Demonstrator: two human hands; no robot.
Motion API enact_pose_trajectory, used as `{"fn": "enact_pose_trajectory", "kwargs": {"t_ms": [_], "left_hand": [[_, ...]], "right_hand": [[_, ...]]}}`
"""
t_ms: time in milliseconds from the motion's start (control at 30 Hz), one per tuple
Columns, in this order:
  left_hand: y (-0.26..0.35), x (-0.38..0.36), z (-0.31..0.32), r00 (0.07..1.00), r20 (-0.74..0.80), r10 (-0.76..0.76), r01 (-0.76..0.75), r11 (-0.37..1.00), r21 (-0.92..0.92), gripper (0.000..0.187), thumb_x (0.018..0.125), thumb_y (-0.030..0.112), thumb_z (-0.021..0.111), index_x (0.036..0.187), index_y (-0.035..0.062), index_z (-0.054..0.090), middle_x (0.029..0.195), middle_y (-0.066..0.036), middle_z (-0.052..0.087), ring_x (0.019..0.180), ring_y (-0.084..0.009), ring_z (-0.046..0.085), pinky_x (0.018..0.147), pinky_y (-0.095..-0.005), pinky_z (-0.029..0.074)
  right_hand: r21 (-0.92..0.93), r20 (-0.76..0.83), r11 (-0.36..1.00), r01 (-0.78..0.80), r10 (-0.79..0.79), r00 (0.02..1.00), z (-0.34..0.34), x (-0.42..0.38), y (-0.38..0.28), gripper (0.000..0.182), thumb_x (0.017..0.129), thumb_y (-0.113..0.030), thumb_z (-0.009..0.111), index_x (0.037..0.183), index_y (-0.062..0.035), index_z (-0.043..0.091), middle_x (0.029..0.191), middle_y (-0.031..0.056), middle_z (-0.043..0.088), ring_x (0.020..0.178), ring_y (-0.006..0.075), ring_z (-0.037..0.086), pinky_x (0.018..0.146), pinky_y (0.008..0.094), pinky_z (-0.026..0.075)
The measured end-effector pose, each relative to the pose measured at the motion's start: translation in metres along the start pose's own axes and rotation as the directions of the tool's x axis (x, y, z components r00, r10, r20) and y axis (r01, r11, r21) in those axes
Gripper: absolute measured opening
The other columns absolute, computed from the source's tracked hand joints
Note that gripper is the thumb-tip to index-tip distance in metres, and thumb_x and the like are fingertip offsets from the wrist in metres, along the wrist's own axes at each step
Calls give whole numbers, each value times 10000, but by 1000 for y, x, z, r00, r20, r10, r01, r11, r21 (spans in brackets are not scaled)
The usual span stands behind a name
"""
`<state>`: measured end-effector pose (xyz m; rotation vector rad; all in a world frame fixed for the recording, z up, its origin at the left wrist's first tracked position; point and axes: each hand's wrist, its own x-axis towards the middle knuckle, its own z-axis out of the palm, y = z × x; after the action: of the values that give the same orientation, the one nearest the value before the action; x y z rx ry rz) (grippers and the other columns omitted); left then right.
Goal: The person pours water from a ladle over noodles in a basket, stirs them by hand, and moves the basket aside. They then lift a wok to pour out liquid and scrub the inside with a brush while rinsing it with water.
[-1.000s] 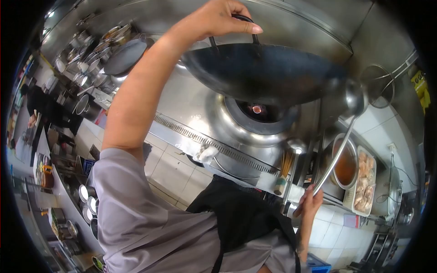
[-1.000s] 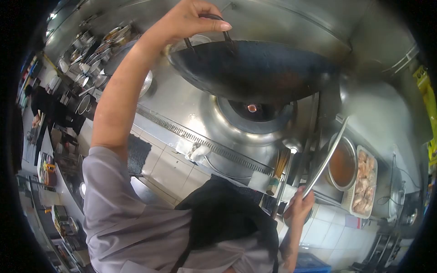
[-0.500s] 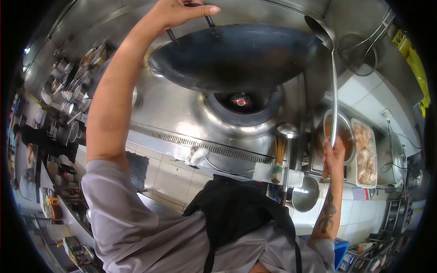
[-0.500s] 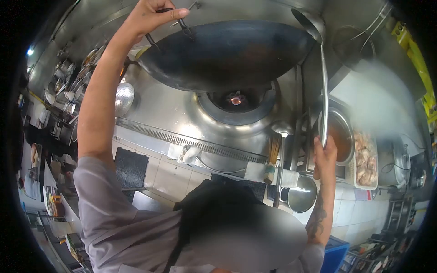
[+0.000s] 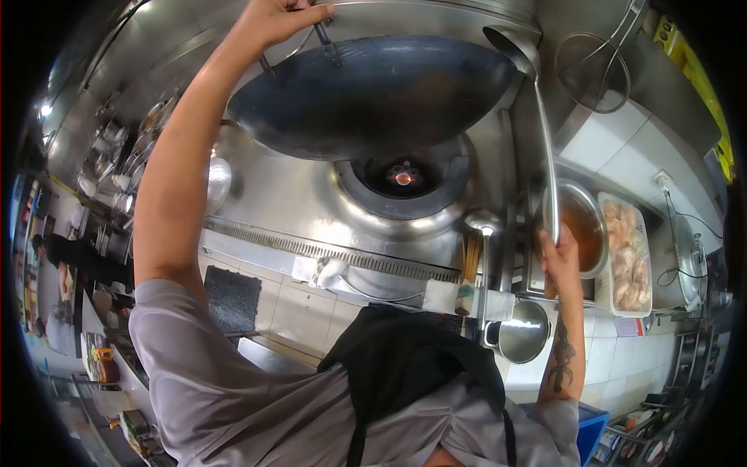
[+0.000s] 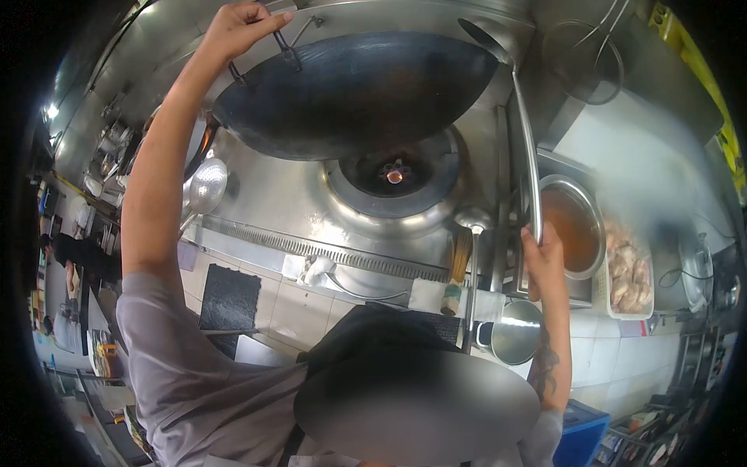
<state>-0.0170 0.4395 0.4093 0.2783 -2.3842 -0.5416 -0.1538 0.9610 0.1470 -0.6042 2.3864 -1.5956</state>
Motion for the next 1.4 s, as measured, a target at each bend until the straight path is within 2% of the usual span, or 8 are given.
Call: {"fn": "enact_pose_trajectory", "kwargs": {"t_ms": [300,400,700,900,1000,1200,1300,1400], "left_hand": [[-5,28,3,997,-56,59,-61,997,-39,288,814,220,770,622,42,653,534,42,537,518,-51,457,470,-285,378],[-6,44,3,995,-45,83,-80,994,69,275,804,249,765,649,39,678,539,18,562,528,-61,487,486,-292,407],[32,82,14,969,95,230,-238,968,82,323,835,276,746,635,36,663,541,-16,593,512,-77,531,475,-279,420],[68,96,28,970,183,161,-174,983,55,332,848,274,741,629,42,650,544,-37,628,489,-90,561,467,-282,441],[77,109,38,968,180,175,-207,962,178,336,850,267,739,626,37,639,536,-39,621,481,-92,559,461,-282,442],[90,130,49,937,244,250,-284,952,116,323,835,273,753,634,40,655,524,-35,604,478,-94,540,464,-295,437],[87,143,59,891,190,413,-446,875,190,333,828,284,753,624,37,661,514,-50,592,476,-98,514,469,-308,423],[95,146,64,898,198,393,-433,870,236,353,816,305,754,614,32,657,515,-77,580,477,-108,498,474,-322,413]], "right_hand": [[-18,10,1000,15,-15,1000,-3,13,3,140,980,-165,630,977,-37,573,612,0,524,415,84,478,392,269,364],[-29,10,999,-22,22,1000,-2,10,1,135,979,-164,628,980,-41,571,613,7,529,410,92,479,392,275,368],[-26,-19,998,-54,54,998,-6,-2,16,134,976,-163,629,966,-50,558,603,15,523,407,97,471,385,287,372],[50,-31,995,-91,93,995,-5,-12,26,126,966,-153,634,958,-50,563,607,13,524,418,93,464,388,285,360],[38,-38,997,-70,71,997,-7,-12,46,133,955,-150,647,962,-41,572,627,20,539,441,97,480,409,291,375],[-41,-66,997,-62,59,996,-5,-18,73,151,900,-110,692,975,-27,590,705,53,576,581,128,554,538,307,455],[-31,-88,999,-29,26,996,-1,-22,87,148,879,-81,681,980,-20,591,755,69,593,681,146,581,622,317,476],[-44,-77,999,-27,23,997,-1,-25,95,142,869,-57,656,987,-13,592,803,83,608,753,160,594,686,332,487]]}}
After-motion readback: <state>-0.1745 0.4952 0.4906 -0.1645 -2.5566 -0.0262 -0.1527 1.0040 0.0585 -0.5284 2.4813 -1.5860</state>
